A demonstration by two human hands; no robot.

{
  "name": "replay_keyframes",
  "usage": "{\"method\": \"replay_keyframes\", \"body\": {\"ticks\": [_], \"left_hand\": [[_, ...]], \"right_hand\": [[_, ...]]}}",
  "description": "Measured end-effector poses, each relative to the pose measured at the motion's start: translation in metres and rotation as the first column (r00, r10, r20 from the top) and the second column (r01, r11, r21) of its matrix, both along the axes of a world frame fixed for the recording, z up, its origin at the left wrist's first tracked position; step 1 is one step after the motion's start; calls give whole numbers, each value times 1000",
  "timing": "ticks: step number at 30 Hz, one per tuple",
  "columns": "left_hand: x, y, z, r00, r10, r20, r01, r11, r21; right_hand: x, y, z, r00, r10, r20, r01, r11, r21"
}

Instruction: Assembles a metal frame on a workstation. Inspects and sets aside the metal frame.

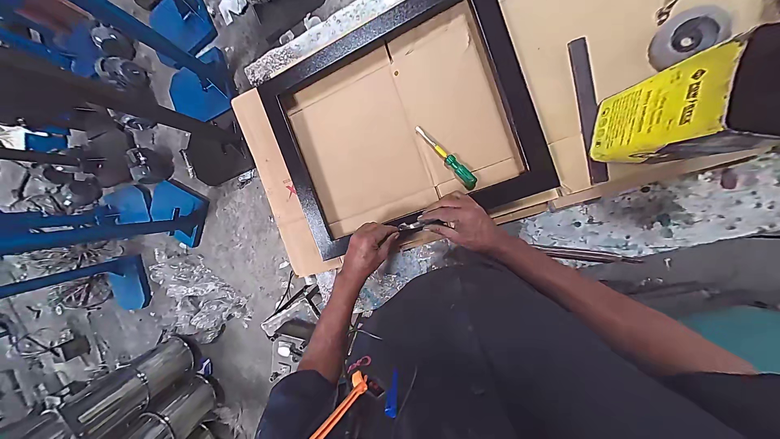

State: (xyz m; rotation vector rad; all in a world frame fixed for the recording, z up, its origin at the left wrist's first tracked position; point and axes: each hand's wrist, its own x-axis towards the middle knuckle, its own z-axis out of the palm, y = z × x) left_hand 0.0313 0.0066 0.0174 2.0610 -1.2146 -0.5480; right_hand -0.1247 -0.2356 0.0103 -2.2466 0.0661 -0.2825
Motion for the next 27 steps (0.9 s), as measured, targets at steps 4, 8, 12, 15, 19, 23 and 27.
{"method": "replay_keyframes", "body": {"ticks": [4, 8, 12, 15, 19, 23, 27], "left_hand": [[-2, -3, 0, 1000, -3, 10, 2, 1000, 11], [-1, -5, 2, 1000, 18, -1, -18, 1000, 25], [0, -6, 4, 1000, 5, -9, -5, 1000, 19], [0, -8, 7, 1000, -8, -1, 8, 1000, 2], [0, -11, 10, 1000, -10, 5, 10, 999, 42], [0, -15, 12, 998, -52, 43, 50, 997, 57], [-1, -18, 13, 994, -72, 78, 66, 995, 78]], "right_hand": [[0, 1, 1, 1000, -16, -2, 16, 1000, 13], [0, 2, 3, 999, -35, -3, 35, 999, 17], [0, 3, 3, 999, -46, -9, 46, 999, 23], [1, 4, 8, 998, -57, -30, 58, 998, 31], [1, 5, 7, 998, -60, -35, 61, 998, 28], [1, 4, 6, 998, -55, -31, 56, 998, 26], [1, 4, 6, 998, -53, -33, 54, 998, 24]]}}
